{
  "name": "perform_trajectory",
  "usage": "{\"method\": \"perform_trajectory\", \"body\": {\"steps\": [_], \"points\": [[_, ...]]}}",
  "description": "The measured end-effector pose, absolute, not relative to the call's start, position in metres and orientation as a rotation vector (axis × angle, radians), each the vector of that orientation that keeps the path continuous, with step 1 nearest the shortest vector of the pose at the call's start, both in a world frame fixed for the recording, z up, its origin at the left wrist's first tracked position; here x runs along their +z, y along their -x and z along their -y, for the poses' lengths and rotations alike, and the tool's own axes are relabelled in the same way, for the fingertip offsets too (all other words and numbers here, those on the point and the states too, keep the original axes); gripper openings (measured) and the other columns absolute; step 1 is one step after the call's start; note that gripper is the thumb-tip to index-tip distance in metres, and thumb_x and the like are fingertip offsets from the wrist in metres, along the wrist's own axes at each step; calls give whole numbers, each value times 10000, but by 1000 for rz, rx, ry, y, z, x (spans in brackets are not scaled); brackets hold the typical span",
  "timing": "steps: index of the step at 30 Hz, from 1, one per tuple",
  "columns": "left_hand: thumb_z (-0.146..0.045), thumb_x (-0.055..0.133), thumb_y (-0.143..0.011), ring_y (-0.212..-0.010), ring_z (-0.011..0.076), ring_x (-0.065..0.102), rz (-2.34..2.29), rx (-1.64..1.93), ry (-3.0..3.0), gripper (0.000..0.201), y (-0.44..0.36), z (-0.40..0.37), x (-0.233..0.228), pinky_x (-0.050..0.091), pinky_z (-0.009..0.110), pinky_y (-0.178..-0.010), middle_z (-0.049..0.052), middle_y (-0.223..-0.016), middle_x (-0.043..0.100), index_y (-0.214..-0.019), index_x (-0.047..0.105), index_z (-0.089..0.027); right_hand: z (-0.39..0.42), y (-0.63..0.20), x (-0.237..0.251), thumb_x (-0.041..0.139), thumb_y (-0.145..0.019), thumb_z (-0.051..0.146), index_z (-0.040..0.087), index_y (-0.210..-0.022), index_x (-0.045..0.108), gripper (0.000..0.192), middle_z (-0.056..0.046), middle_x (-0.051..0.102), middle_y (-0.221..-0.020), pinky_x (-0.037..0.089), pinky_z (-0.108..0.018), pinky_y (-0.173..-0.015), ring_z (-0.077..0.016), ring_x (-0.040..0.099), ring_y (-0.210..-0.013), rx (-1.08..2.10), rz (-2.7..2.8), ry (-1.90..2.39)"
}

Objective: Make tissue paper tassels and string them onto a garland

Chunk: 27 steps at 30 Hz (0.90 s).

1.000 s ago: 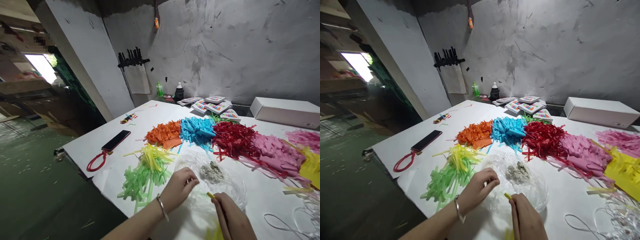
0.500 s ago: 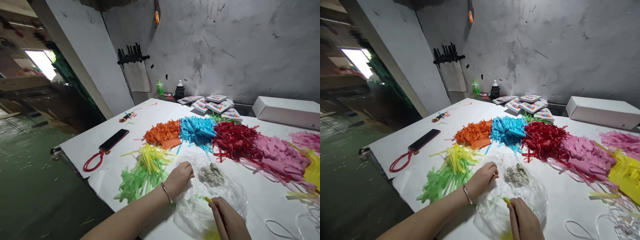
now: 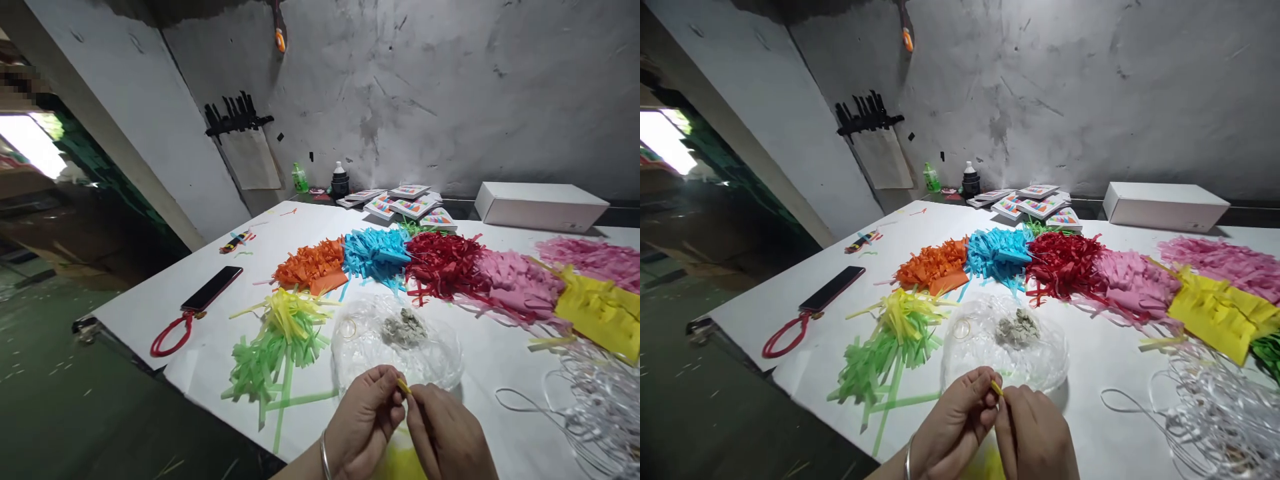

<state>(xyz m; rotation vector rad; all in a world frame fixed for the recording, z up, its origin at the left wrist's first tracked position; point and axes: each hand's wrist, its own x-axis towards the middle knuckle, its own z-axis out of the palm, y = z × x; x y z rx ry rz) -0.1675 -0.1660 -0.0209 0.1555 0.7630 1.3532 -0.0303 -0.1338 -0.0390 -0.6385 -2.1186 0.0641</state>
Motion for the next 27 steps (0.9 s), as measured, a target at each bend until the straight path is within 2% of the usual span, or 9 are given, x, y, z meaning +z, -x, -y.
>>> {"method": "perform_trajectory", "body": {"steps": [8, 12, 16, 21, 25, 27], "points": [[-422, 932, -609, -448, 37, 458, -880, 1494, -348, 412, 145, 176, -27, 354, 148, -476, -33, -516, 560, -663, 662, -115, 149, 13, -49, 475, -972, 150, 218, -828, 526, 167, 13, 544, -640, 378, -267, -534, -142, 543, -535, 30, 2243, 694], [-437, 906, -642, -446, 60, 501, -915, 1524, -489, 390, 141, 182, -28, 381, 172, -473, -23, -518, 584, -654, 674, -123, 158, 7, -45, 460, -986, 160, 219, -829, 535, 184, 20, 562, -661, 404, -242, -552, -128, 564, -563, 266, 2190, 725], [-430, 866, -707, -500, 99, 591, -910, 1499, -644, 329, 140, 188, -32, 461, 206, -526, 7, -581, 649, -807, 750, -139, 166, 4, -41, 420, -1015, 195, 221, -806, 530, 237, 32, 565, -662, 424, -210, -562, -105, 575, -566, 515, 2026, 821], [-281, 905, -625, -557, 105, 602, -1049, 1493, -791, 219, 143, 193, -29, 478, 203, -513, 7, -678, 653, -741, 774, -149, 167, -5, -45, 449, -986, 157, 218, -841, 535, 179, 18, 577, -678, 447, -223, -578, -123, 596, -590, 316, 2149, 732], [-246, 838, -689, -614, 140, 639, -1111, 1368, -899, 200, 147, 197, -22, 514, 234, -579, 42, -683, 704, -848, 779, -140, 168, -13, -46, 453, -978, 139, 219, -869, 535, 158, 16, 582, -688, 455, -227, -578, -129, 607, -601, 286, 2177, 740], [-265, 811, -712, -574, 134, 625, -1110, 1314, -899, 175, 150, 197, -19, 507, 234, -566, 45, -625, 698, -805, 758, -127, 170, -14, -47, 445, -979, 133, 225, -874, 537, 168, 20, 586, -688, 456, -222, -579, -126, 611, -603, 316, 2178, 745]]}}
